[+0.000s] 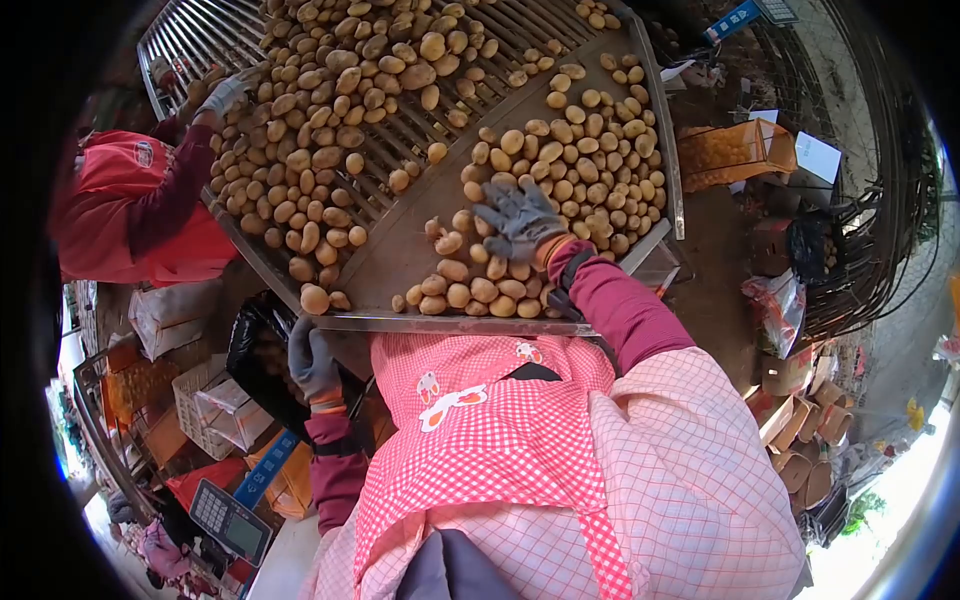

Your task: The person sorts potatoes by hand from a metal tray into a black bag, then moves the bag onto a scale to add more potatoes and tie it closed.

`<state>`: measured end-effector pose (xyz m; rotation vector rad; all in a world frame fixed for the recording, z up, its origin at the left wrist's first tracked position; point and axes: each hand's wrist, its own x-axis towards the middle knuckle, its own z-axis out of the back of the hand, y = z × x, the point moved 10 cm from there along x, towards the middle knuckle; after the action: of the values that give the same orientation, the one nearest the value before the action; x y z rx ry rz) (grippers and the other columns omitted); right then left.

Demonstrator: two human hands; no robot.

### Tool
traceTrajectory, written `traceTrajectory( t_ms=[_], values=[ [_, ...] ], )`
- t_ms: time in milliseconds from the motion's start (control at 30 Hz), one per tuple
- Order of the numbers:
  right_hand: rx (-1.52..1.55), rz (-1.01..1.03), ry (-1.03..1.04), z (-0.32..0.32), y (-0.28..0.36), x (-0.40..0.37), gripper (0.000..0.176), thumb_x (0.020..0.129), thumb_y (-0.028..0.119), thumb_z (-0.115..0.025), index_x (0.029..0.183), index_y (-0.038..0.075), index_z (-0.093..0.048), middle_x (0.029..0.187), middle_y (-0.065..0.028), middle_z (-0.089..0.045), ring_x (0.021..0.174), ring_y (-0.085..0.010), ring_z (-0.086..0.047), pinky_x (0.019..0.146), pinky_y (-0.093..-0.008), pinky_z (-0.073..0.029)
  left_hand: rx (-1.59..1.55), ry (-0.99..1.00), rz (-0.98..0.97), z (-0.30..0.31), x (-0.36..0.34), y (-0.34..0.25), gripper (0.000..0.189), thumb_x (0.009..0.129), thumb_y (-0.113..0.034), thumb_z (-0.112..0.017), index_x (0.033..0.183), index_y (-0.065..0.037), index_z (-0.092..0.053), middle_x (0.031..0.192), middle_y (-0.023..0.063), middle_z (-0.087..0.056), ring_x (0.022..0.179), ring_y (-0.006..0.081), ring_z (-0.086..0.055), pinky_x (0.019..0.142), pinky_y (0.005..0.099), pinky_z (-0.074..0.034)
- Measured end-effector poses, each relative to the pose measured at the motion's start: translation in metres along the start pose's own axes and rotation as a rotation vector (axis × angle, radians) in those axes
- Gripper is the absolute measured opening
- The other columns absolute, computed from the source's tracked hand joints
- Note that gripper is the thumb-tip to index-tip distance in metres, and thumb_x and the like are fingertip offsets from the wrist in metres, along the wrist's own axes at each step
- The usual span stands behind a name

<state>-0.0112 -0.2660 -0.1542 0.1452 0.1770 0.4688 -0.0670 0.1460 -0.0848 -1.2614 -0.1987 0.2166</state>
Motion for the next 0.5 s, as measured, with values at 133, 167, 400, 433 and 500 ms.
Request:
traceTrajectory(
  t_ms=[133, 167, 400, 433, 500],
  values=[
    [-0.046, -0.231, -0.006, 0.044, -0.061, -0.003, 0.069, 0.097, 0.058, -0.042, 0.151, 0.016, -0.039, 0.16, -0.0112, -0.032, 0.149, -0.0295, -0.027, 0.121, -0.0455, -0.018, 0.092, 0.321, -0.206, -0.105, -0.01, -0.05, 0.034, 0.09, 0.0, -0.064, 0.124, 0.0, -0.06, 0.111, 0.0134, -0.069, 0.092, 0.0234, -0.068, 0.079, 0.0336, -0.056],
    [-0.004, -0.294, -0.039, 0.052, -0.075, -0.011, 0.067, 0.097, 0.055, -0.046, 0.149, 0.015, -0.041, 0.158, -0.0124, -0.036, 0.146, -0.0308, -0.033, 0.119, -0.0443, -0.024, 0.186, 0.425, -0.369, -0.136, -0.019, -0.06, 0.038, 0.086, 0.002, -0.065, 0.124, -0.002, -0.061, 0.111, 0.0151, -0.069, 0.09, 0.0271, -0.07, 0.078, 0.0362, -0.057],
    [0.323, -0.51, -0.626, 0.108, -0.127, -0.143, 0.042, 0.094, 0.031, -0.062, 0.125, 0.002, -0.062, 0.113, -0.0214, -0.068, 0.104, -0.0409, -0.066, 0.088, -0.0454, -0.053, 0.897, 1.208, -0.579, -0.304, -0.12, -0.039, 0.026, 0.086, -0.012, -0.063, 0.112, -0.014, -0.062, 0.12, 0.0083, -0.061, 0.095, 0.0322, -0.07, 0.077, 0.046, -0.055],
    [0.421, -0.646, -0.593, 0.096, -0.137, -0.16, 0.042, 0.094, 0.029, -0.062, 0.126, 0.002, -0.062, 0.112, -0.0217, -0.069, 0.102, -0.0412, -0.066, 0.085, -0.0447, -0.054, 0.893, 1.204, -0.589, -0.312, -0.121, -0.035, 0.026, 0.086, -0.012, -0.063, 0.112, -0.014, -0.062, 0.12, 0.0083, -0.061, 0.095, 0.0322, -0.07, 0.077, 0.046, -0.055],
    [0.367, -0.666, -0.531, 0.09, -0.125, -0.171, 0.043, 0.094, 0.031, -0.062, 0.126, 0.002, -0.062, 0.116, -0.0215, -0.068, 0.106, -0.0405, -0.065, 0.089, -0.0454, -0.052, 0.967, 1.055, -0.529, -0.316, -0.11, -0.028, 0.015, 0.086, -0.014, -0.061, 0.102, -0.016, -0.061, 0.112, 0.0049, -0.058, 0.088, 0.0278, -0.071, 0.069, 0.0462, -0.054]
  ],
)
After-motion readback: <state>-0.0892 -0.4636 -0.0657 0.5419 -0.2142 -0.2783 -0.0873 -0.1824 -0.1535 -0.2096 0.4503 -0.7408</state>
